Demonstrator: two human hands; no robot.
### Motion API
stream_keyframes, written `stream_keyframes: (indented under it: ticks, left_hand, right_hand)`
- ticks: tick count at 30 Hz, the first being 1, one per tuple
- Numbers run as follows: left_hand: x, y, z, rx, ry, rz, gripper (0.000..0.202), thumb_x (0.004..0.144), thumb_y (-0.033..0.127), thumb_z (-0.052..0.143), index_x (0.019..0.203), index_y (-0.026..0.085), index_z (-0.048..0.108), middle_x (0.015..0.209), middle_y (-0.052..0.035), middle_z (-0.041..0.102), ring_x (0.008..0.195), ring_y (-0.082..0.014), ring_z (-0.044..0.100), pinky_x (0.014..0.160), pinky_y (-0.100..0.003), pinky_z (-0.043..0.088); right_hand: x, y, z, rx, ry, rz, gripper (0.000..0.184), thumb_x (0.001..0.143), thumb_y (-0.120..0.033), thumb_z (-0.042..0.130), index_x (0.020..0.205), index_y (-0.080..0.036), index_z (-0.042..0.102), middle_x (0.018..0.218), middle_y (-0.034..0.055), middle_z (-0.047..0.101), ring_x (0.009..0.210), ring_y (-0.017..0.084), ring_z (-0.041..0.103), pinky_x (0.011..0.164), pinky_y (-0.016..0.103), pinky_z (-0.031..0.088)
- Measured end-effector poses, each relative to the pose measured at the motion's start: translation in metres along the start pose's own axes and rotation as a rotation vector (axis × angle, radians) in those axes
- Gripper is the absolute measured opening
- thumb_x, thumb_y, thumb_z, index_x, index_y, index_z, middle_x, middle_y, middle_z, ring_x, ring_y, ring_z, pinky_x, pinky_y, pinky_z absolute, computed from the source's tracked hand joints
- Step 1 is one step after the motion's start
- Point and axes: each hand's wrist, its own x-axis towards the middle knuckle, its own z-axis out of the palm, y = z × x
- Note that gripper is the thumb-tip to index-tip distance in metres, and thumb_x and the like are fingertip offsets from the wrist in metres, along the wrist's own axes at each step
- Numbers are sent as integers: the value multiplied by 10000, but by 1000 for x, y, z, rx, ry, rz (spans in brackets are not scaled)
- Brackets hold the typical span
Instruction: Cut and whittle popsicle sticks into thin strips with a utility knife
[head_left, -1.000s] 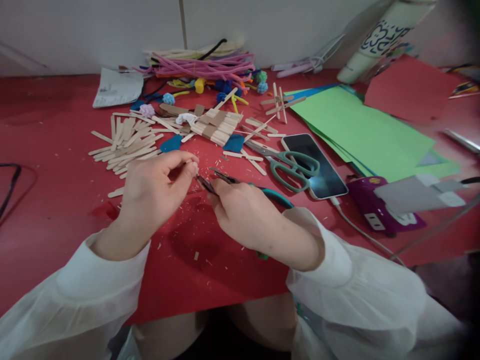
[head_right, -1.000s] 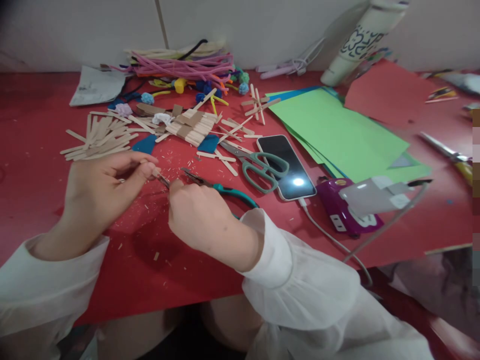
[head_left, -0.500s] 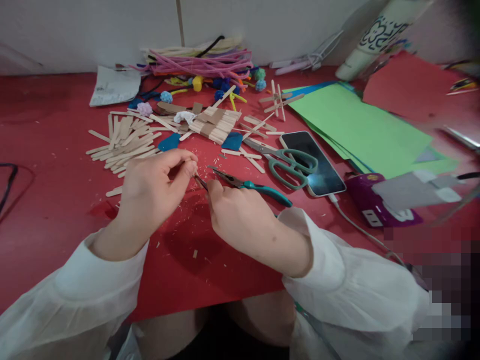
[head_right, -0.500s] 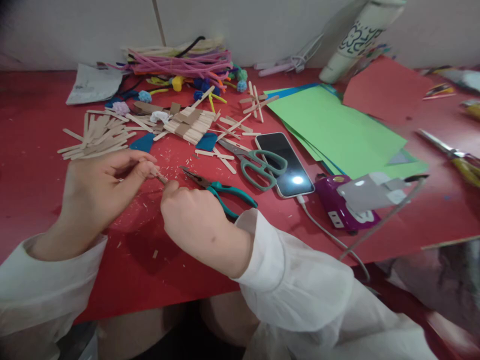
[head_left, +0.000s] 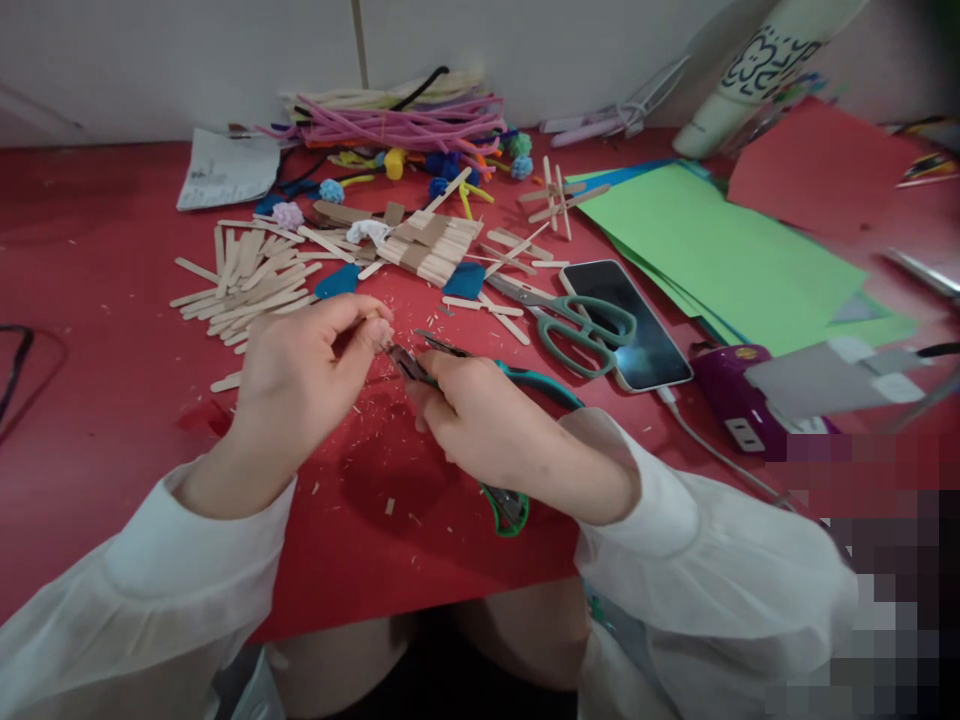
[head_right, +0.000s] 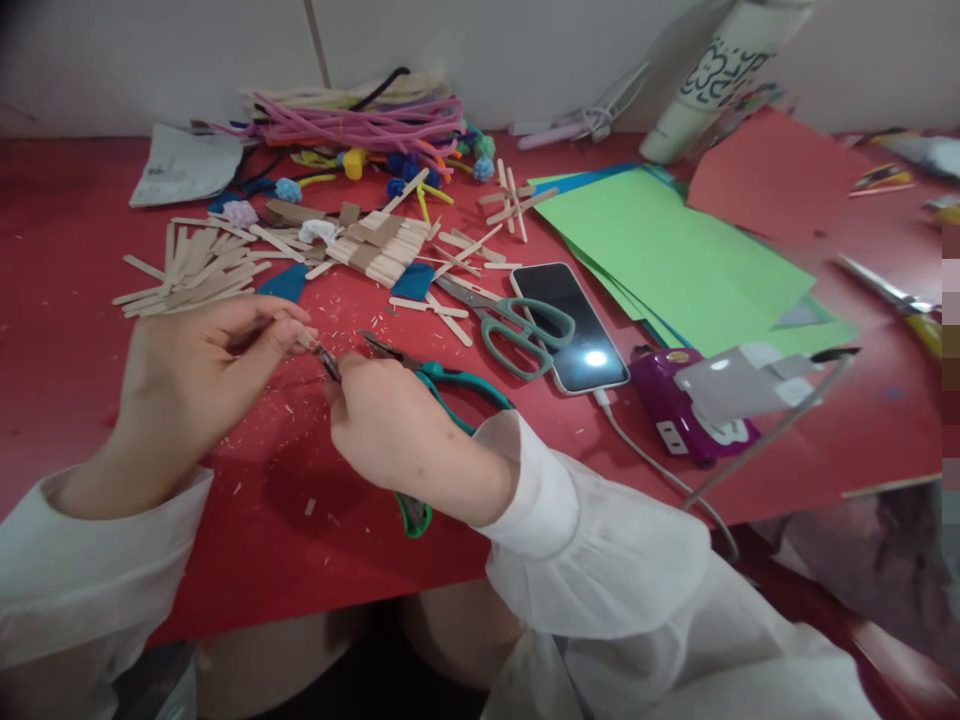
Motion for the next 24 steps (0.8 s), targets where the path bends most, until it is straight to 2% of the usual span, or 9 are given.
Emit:
stream_keyframes:
  ticks: [5, 12, 17, 24]
  left_hand:
    - [-1, 0, 1, 3, 9, 4, 148, 843, 292, 521, 814, 255, 661, 748, 23, 710, 695, -158, 655, 648, -284, 463]
    - [-1, -3, 3, -11, 4, 36, 148, 849, 268, 510, 825, 256, 656, 757, 16, 707, 703, -164, 667, 654, -291, 483]
    - [-2, -2, 4, 5, 44, 48, 145, 860, 271, 514, 855, 262, 659, 772, 25, 714, 709, -161, 668, 671, -295, 490]
    - [-3, -2, 7, -37, 111, 44, 136, 861, 293, 537, 871, 252, 667, 784, 21, 720, 726, -150, 673, 650, -275, 508]
  right_hand:
    - [-1, 1, 1, 29, -6, 1, 151, 871, -135, 422, 816, -138, 562, 537, 5, 592, 430, 101, 508, 478, 226, 335]
    - [-1, 4, 4, 83, -14, -10, 137, 872, -143, 412, 823, -146, 541, 653, 36, 650, 445, 93, 518, 482, 223, 334]
    - [-2, 2, 3, -85, 34, -23, 134, 858, -135, 418, 889, -126, 548, 723, 87, 664, 535, 135, 554, 502, 243, 319]
    - [-3, 2, 4, -190, 56, -60, 156, 864, -133, 380, 899, -129, 532, 716, 88, 665, 562, 164, 574, 507, 264, 294]
